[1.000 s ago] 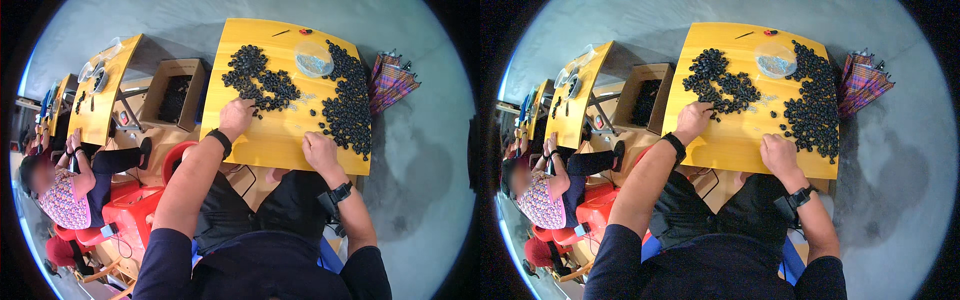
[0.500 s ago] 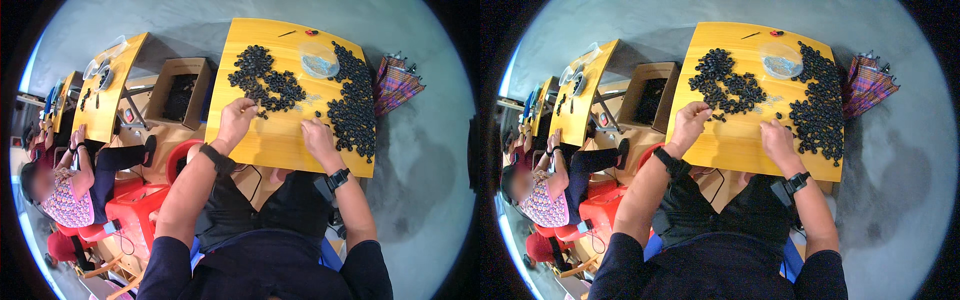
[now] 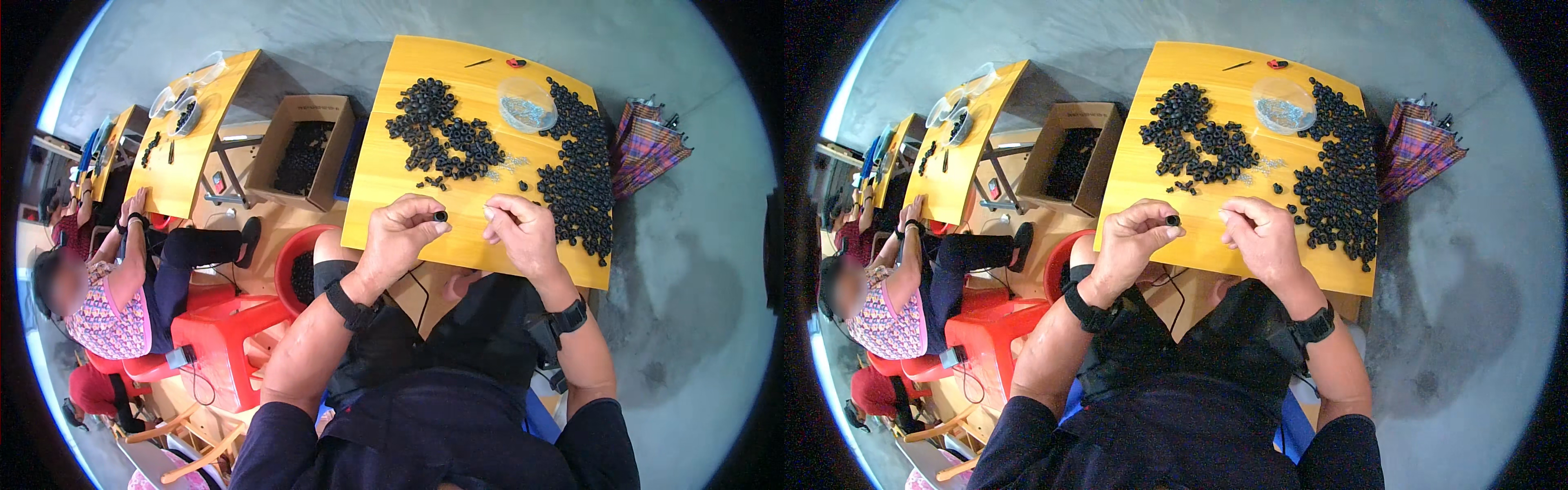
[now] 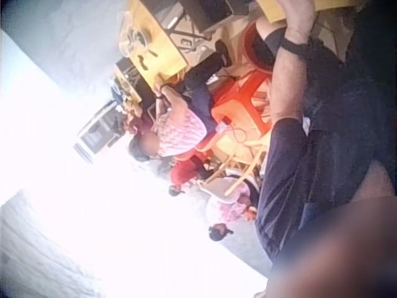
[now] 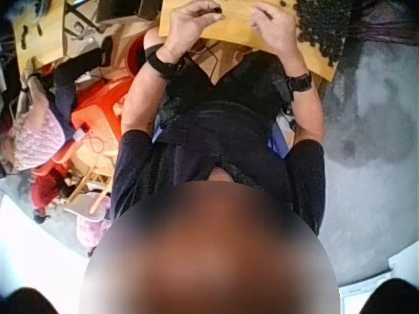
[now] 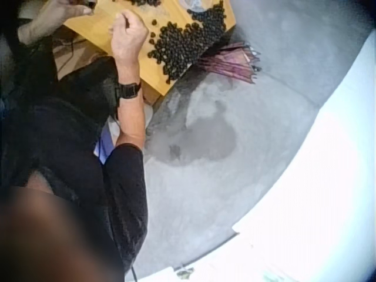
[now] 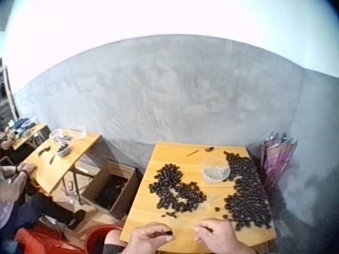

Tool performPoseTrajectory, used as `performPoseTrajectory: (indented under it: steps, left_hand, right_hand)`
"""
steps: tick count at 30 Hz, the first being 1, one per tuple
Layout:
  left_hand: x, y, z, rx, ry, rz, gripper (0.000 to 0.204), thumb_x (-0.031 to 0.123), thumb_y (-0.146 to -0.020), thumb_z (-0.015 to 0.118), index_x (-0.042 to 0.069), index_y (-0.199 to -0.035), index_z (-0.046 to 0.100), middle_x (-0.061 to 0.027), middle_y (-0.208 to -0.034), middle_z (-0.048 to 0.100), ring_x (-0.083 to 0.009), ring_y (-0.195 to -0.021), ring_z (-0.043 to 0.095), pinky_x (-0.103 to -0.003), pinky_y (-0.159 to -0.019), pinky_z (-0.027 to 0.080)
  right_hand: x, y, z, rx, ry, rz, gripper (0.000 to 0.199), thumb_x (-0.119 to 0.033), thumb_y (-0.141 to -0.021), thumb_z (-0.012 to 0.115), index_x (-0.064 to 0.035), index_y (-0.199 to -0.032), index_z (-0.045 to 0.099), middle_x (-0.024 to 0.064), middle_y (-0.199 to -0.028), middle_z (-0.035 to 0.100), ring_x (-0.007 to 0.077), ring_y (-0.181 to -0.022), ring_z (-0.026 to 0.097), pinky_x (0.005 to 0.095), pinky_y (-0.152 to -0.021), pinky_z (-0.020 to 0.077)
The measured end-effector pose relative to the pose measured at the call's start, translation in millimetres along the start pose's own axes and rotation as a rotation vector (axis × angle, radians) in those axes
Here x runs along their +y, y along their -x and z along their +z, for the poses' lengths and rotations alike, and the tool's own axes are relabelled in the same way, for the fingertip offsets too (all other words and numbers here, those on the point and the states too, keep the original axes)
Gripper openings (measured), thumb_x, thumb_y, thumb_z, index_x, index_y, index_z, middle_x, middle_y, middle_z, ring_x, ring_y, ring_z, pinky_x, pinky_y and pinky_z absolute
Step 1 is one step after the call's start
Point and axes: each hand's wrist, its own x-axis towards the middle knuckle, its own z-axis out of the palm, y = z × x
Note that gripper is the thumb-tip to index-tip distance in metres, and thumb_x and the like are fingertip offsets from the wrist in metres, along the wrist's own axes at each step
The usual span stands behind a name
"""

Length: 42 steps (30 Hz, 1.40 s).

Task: Manually sort and inspect small black plastic or rubber parts on a table.

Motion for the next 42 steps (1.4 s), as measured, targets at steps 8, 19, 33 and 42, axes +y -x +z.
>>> performPoseTrajectory:
  steps: [8,19,33,42]
  left_hand:
    - [16.4,24.6,5.9,-0.073,-0.173,-0.015,0.017,-0.005,-0.079,0.069,-0.001,-0.095,0.066,-0.0016,-0.09,0.06,-0.0069,-0.075,0.057,-0.021,-0.067,0.048]
    - [18.0,45.3,1.9,-0.115,-0.065,-0.001,0.014,-0.002,-0.082,0.068,-0.001,-0.097,0.068,0.0004,-0.083,0.063,-0.0046,-0.068,0.058,-0.019,-0.059,0.048]
    - [26.1,44.9,-6.8,-0.17,0.002,-0.229,0.014,-0.002,-0.084,0.067,-0.003,-0.098,0.066,-0.0042,-0.085,0.066,-0.0076,-0.074,0.061,-0.022,-0.067,0.052]
    - [22.6,39.3,-18.0,-0.198,0.076,-0.26,0.016,-0.001,-0.085,0.066,-0.002,-0.101,0.066,-0.004,-0.085,0.066,-0.0085,-0.076,0.062,-0.023,-0.068,0.053]
  right_hand:
    - [-46.8,26.4,15.9,-0.185,0.193,-0.341,0.012,0.0,-0.083,0.063,0.0047,-0.094,0.063,0.0118,-0.078,0.061,0.0183,-0.067,0.063,0.0282,-0.058,0.0495]
    - [-44.7,39.0,28.8,-0.246,0.359,-0.575,0.011,0.003,-0.08,0.063,0.0025,-0.091,0.063,0.0145,-0.077,0.06,0.0285,-0.069,0.062,0.035,-0.06,0.0489]
    - [-38.0,38.2,37.5,-0.276,0.248,-0.372,0.008,0.001,-0.083,0.062,0.0041,-0.09,0.062,0.0105,-0.072,0.062,0.02,-0.064,0.062,0.0288,-0.055,0.0492]
    - [-38.1,27.1,42.0,-0.378,0.013,0.068,0.013,-0.008,-0.088,0.06,0.0028,-0.095,0.065,0.0026,-0.068,0.061,0.0058,-0.055,0.057,0.0225,-0.046,0.0469]
